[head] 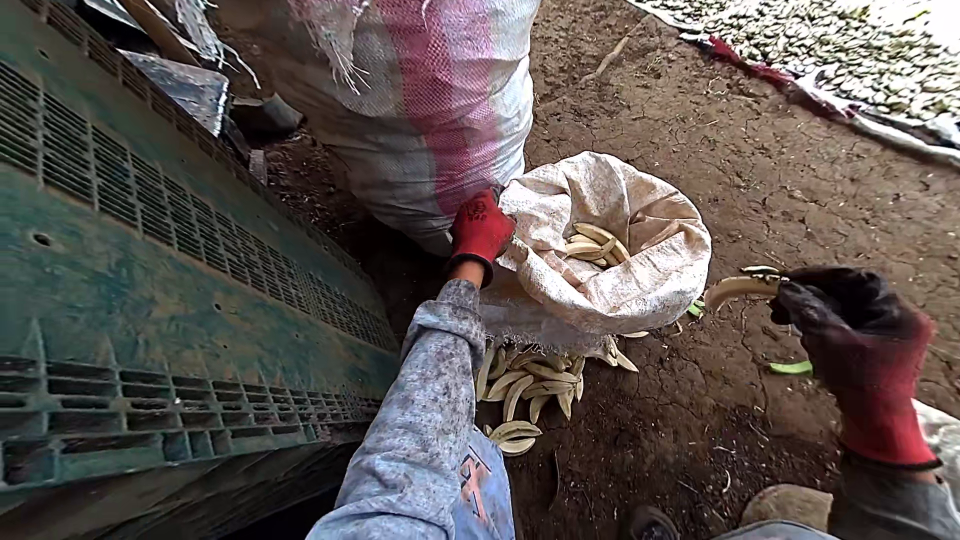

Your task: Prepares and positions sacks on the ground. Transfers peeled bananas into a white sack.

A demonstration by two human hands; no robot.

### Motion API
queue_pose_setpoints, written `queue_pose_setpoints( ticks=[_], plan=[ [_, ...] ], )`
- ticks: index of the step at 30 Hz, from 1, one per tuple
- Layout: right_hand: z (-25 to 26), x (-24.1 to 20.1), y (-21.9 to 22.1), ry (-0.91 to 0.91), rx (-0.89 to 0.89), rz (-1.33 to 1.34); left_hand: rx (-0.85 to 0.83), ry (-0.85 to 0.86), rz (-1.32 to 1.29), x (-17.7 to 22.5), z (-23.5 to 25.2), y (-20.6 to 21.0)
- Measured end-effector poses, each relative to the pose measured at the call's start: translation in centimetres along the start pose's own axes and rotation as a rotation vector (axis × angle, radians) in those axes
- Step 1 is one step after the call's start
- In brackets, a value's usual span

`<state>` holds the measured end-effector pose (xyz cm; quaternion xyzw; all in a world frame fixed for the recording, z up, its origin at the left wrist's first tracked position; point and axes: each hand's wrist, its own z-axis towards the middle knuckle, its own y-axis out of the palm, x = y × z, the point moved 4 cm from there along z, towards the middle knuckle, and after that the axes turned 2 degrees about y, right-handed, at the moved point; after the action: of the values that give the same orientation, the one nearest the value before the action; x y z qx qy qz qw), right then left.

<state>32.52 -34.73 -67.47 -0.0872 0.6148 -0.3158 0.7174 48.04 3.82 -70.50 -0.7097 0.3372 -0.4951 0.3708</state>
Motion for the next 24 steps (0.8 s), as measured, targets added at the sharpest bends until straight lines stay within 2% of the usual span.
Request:
queue_pose_setpoints(
  ticks=[1,3,4,5,7,8,10,11,12,14,17,20,24],
  plan=[
    [2.1,-2.0,0.2,-0.093,-0.004,0.017,0.011,0.001,-0.012,0.0,0.0,0.0],
    [4.5,-5.6,2.2,-0.252,-0.098,-0.201,0.030,-0.010,-0.036,-0.5,0.5,-0.2],
    [4.5,-6.9,4.0,-0.374,-0.152,-0.304,-0.017,-0.042,-0.019,-0.8,0.9,-0.6],
    [3.7,-7.7,6.3,-0.510,-0.204,-0.369,-0.076,-0.072,-0.013,-0.8,0.8,-1.2],
    [0.1,-7.1,12.5,-0.726,-0.385,-0.307,0.116,-0.013,-0.061,-1.8,0.9,-0.6],
    [-2.6,-5.8,16.0,-0.760,-0.586,-0.302,0.143,0.007,-0.066,-2.0,0.8,-0.5],
    [-7.6,-2.7,21.8,-0.686,-1.054,-0.435,0.145,0.014,-0.026,-1.8,0.6,-0.7],
    [-9.4,-1.2,23.7,-0.640,-1.181,-0.486,0.152,0.016,-0.007,-1.6,0.5,-0.9],
    [-11.1,0.4,24.8,-0.658,-1.200,-0.505,0.173,0.015,-0.006,-1.4,0.4,-1.2],
    [-14.1,3.1,26.0,-0.756,-1.102,-0.482,0.233,0.012,-0.035,-1.4,0.5,-1.9],
    [-15.3,5.1,27.4,-0.561,-1.181,-0.569,0.246,0.012,-0.055,-1.3,0.9,-2.8],
    [-15.2,4.5,29.4,-0.422,-1.289,-0.663,0.115,0.048,-0.021,-0.9,0.8,-2.5],
    [-14.6,3.7,31.7,-0.349,-1.327,-0.640,-0.068,0.125,0.167,0.3,0.0,-2.0]
  ],
)
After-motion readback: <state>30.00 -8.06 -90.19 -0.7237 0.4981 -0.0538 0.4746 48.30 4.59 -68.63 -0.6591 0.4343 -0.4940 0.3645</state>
